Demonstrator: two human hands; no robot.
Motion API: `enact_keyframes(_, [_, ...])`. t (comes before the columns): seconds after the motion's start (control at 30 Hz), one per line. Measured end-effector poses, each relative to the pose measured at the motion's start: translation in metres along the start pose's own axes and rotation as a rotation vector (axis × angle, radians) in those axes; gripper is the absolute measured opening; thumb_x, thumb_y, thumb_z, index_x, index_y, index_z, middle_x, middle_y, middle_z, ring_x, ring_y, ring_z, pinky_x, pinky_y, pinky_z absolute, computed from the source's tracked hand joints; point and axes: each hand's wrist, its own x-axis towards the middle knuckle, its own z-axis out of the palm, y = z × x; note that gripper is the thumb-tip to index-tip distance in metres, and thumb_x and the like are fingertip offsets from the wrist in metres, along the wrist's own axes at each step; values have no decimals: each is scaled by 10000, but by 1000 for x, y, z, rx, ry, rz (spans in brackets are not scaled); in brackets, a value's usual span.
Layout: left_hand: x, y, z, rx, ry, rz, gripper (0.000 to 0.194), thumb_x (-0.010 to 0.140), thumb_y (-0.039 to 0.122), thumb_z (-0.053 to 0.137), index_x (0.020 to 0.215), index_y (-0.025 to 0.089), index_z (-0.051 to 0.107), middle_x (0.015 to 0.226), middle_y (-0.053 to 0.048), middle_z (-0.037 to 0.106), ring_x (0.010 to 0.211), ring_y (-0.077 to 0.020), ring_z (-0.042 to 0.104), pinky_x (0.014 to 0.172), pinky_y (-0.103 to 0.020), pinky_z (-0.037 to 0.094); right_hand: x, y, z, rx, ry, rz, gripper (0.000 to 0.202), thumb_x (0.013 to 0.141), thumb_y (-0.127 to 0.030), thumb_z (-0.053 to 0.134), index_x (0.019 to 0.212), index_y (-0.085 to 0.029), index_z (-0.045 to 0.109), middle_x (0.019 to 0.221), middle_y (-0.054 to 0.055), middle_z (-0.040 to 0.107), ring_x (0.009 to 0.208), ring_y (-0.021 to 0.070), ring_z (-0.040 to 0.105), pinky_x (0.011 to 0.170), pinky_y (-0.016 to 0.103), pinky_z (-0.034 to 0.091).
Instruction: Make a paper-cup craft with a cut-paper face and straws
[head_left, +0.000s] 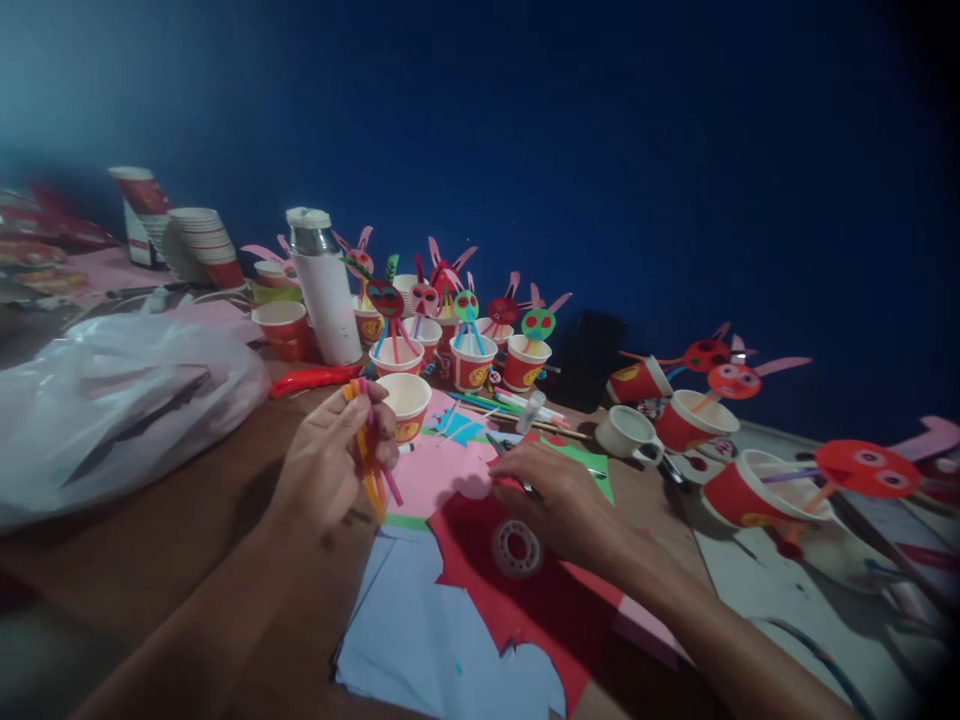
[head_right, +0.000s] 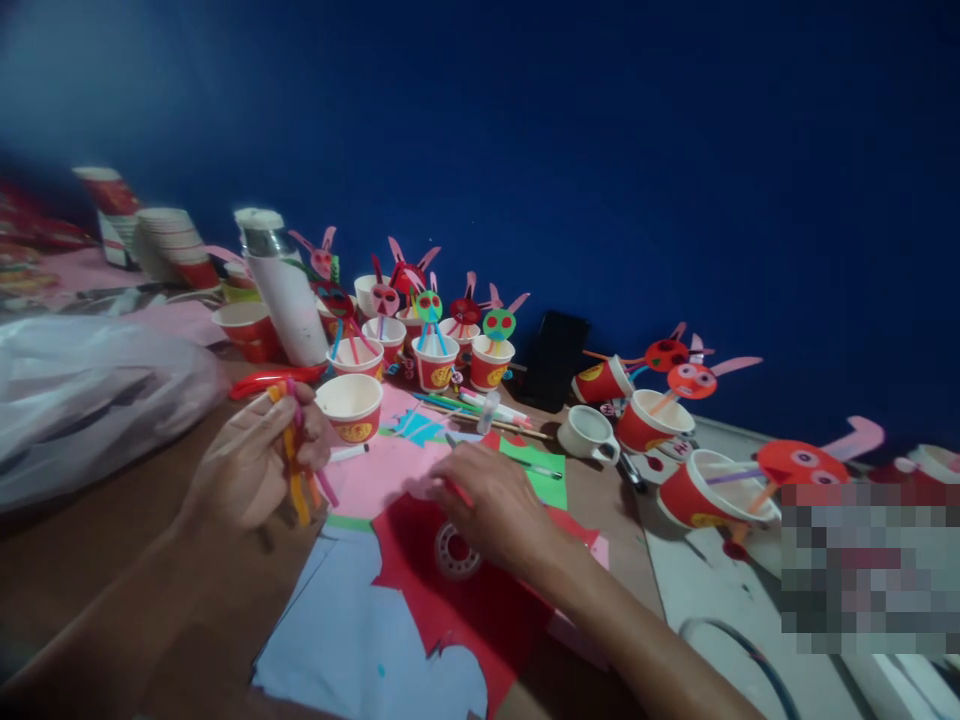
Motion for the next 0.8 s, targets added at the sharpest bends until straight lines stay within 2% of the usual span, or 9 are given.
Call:
enact_keyframes(0.1, [-2, -10, 6, 18, -61, -81, 158, 753, 259, 638, 863, 172, 563, 620, 12, 574, 416, -80, 500, 420, -192, 413, -22, 4, -3, -25, -143, 67, 172, 817, -213, 587, 979, -244, 637, 929, 27, 660, 873, 175, 596, 756, 287, 453])
enact_keyframes(0.2, [-3, -19, 11, 41, -114, -147, 162, 746, 258, 641, 848, 160, 560, 628, 2, 581, 393, -82, 501, 400, -194, 402, -27, 4, -3, -66, -240, 71, 198, 793, -163, 582, 961, -240, 654, 936, 32, 673, 886, 182, 605, 753, 275, 450])
enact_keyframes(0.43, [-5, -32, 14, 94, -166, -242, 171, 747, 271, 646, 837, 164, 548, 691, -12, 596, 402, -81, 508, 381, -190, 403, -22, -2, -2, -251, -299, 132, 141, 785, -129, 531, 730, -186, 648, 750, 40, 686, 683, 172, 616, 557, 249, 365])
enact_keyframes(0.53, [-7, -33, 15, 111, -210, -282, 146, 764, 265, 626, 827, 156, 553, 727, -26, 602, 415, -77, 502, 377, -188, 396, -21, -3, -6, -208, -222, 170, 163, 855, -184, 472, 791, -189, 622, 702, 24, 674, 630, 163, 604, 532, 252, 332])
enact_keyframes(0.67, [-9, -33, 16, 123, -254, -415, 119, 800, 267, 583, 830, 156, 551, 681, -36, 602, 432, -85, 479, 359, -181, 394, -19, -5, -6, 48, -19, 169, 149, 882, -236, 475, 1006, -202, 551, 838, 12, 675, 699, 144, 609, 603, 233, 385])
enact_keyframes(0.8, [-12, -36, 16, 126, -337, -553, 114, 855, 273, 505, 843, 161, 525, 528, -23, 583, 376, -89, 478, 343, -156, 389, -19, -4, 3, 165, 163, 86, 135, 862, -272, 521, 964, -184, 539, 845, 33, 638, 720, 154, 575, 639, 244, 409])
